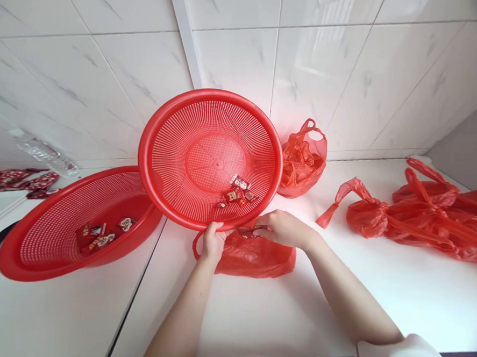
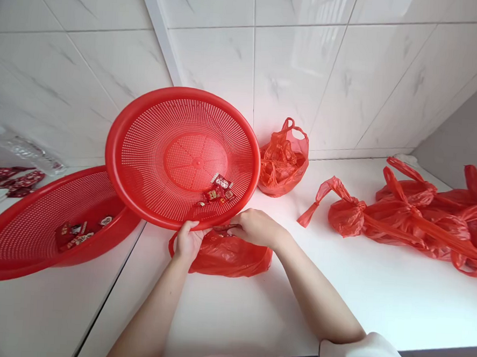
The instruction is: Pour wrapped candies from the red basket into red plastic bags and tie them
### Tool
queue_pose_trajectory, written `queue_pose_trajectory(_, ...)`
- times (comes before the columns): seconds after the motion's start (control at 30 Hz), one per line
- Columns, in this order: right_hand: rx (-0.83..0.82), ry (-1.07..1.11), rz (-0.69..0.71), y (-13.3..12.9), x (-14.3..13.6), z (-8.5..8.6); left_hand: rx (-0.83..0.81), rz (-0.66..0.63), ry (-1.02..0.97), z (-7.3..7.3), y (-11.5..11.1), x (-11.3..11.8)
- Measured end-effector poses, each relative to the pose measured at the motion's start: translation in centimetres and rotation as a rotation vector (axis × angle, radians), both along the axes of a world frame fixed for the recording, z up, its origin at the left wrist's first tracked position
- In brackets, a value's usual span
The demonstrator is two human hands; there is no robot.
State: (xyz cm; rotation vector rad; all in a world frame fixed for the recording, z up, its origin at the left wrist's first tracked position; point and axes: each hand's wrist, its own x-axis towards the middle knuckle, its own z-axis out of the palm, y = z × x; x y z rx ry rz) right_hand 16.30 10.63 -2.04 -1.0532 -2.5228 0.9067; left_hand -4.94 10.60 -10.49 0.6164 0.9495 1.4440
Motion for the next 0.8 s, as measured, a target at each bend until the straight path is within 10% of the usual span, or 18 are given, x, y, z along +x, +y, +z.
queue_pose_trajectory(0.17, -0.053, 0.000, 0.072, -0.2, 0.0, 0.0, 0.016, -0.016, -0.018, 0.2, -0.2, 0.1)
queue_pose_trajectory(0.4, 0.484, -0.144, -0.279, 1.0, -0.2, -1.9, 0.036, -0.102, -0.035, -0.1, -0.8, 1.0)
queue_pose_trajectory(0.8, 0.304, -0.017, -0.218, 1.6, 1.4, -1.5, 0.020, -0.013, -0.056, -0.4, -0.6, 0.6)
